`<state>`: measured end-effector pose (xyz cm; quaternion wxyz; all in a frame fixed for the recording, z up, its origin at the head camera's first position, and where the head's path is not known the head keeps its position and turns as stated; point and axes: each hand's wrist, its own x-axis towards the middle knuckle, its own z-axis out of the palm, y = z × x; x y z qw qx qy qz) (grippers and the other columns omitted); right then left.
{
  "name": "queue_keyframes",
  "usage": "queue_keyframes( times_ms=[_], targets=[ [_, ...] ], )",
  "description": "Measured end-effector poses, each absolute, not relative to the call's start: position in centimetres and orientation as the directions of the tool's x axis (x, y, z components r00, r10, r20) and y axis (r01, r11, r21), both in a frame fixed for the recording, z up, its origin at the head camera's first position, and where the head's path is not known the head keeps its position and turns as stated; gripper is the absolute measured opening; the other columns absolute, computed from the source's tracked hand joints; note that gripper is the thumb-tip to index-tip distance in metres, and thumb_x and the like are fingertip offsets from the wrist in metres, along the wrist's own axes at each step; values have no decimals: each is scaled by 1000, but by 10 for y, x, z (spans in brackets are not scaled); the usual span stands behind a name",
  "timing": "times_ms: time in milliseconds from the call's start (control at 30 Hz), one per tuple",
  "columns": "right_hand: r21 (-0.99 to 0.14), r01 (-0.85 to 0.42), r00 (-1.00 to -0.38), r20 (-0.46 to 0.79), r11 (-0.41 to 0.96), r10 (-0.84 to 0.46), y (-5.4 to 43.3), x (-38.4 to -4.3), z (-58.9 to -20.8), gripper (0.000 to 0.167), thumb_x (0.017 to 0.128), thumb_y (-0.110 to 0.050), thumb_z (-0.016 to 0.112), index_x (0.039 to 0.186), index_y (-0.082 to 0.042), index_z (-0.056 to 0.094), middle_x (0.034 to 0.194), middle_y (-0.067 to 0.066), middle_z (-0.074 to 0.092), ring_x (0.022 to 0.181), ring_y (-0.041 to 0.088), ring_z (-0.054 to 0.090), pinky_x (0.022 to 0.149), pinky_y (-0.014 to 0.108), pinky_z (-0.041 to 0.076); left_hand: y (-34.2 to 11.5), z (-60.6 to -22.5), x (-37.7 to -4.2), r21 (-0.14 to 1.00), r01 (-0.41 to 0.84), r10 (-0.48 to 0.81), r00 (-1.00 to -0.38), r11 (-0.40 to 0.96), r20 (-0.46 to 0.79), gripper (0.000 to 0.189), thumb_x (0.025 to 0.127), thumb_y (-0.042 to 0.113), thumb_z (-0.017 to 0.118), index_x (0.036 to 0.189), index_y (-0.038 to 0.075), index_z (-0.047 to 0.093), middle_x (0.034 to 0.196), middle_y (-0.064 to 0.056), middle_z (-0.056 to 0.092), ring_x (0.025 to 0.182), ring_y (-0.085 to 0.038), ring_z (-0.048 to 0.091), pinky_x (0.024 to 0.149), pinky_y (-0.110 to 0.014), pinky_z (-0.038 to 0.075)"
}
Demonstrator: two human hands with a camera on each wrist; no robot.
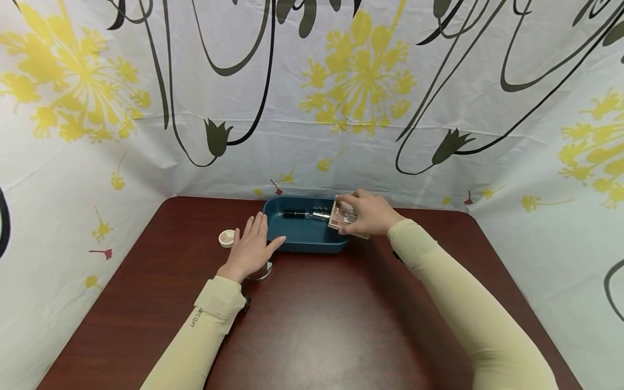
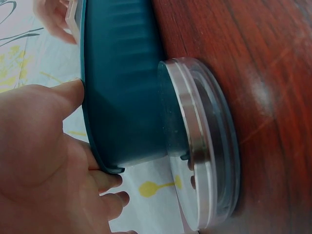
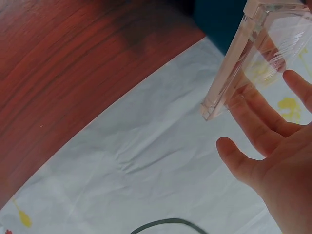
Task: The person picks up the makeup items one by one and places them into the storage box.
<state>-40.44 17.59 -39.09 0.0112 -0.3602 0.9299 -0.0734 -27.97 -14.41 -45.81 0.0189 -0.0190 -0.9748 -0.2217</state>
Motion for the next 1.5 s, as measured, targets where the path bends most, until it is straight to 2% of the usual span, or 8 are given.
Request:
queue_keyframes(
  times_ms=[167,233,400,567,767,1067,1300,1500],
  targets=[
    [-143,-693,-715,15,706,-699,163,-405,-392,88,78,-62,79,152,-28,45,131,8,53,96,23,57,83,50,48,-144,-458,-279,429,48,28,-998,902,53,90,100,64,44,161,4,15,168,-14,11,154,-32,5,118,-62,6],
    [-144,-701,-706,-1,699,-708,157,-405,-393,87,79,-61,78,152,-27,45,132,9,52,98,25,58,84,52,48,-144,-458,-279,423,48,27,-998,905,55,90,100,64,43,161,4,15,168,-14,11,154,-32,7,118,-62,7],
    [-152,-706,-692,-57,691,-720,146,-404,-396,84,81,-60,76,152,-27,44,129,9,51,89,22,58,78,48,51,-144,-457,-279,423,49,28,-998,905,57,89,101,64,43,161,4,16,168,-13,11,154,-31,5,118,-62,7],
    [-167,-696,-697,-72,698,-713,138,-406,-398,83,81,-59,77,152,-29,45,132,8,51,92,23,60,80,48,52,-145,-456,-278,429,48,26,-998,902,56,89,101,63,44,161,3,16,168,-13,10,154,-32,5,118,-62,7],
    [-154,-708,-685,-88,689,-723,127,-409,-399,82,81,-58,77,151,-27,47,120,5,54,84,20,58,73,43,51,-144,-456,-279,426,40,20,-999,904,51,89,100,63,45,161,3,17,168,-13,9,154,-31,4,118,-62,7],
    [-156,-715,-661,-169,682,-731,115,-412,-400,77,81,-58,76,148,-28,52,125,7,54,94,21,58,79,46,52,-144,-456,-278,421,43,25,-999,906,48,90,100,63,45,161,3,16,168,-14,10,154,-32,4,118,-63,8],
    [-151,-727,-646,-179,670,-742,107,-413,-408,77,81,-57,75,147,-24,54,119,6,56,90,20,57,75,43,51,-143,-455,-277,429,35,17,-999,902,45,89,100,63,44,161,4,16,168,-13,9,154,-31,4,118,-61,7],
    [-162,-727,-636,-210,668,-743,103,-414,-416,73,85,-52,73,149,-23,51,118,5,55,86,18,58,73,42,52,-143,-458,-278,423,40,26,-999,905,38,90,101,63,43,162,5,13,168,-12,8,154,-30,2,118,-61,6]
  ],
)
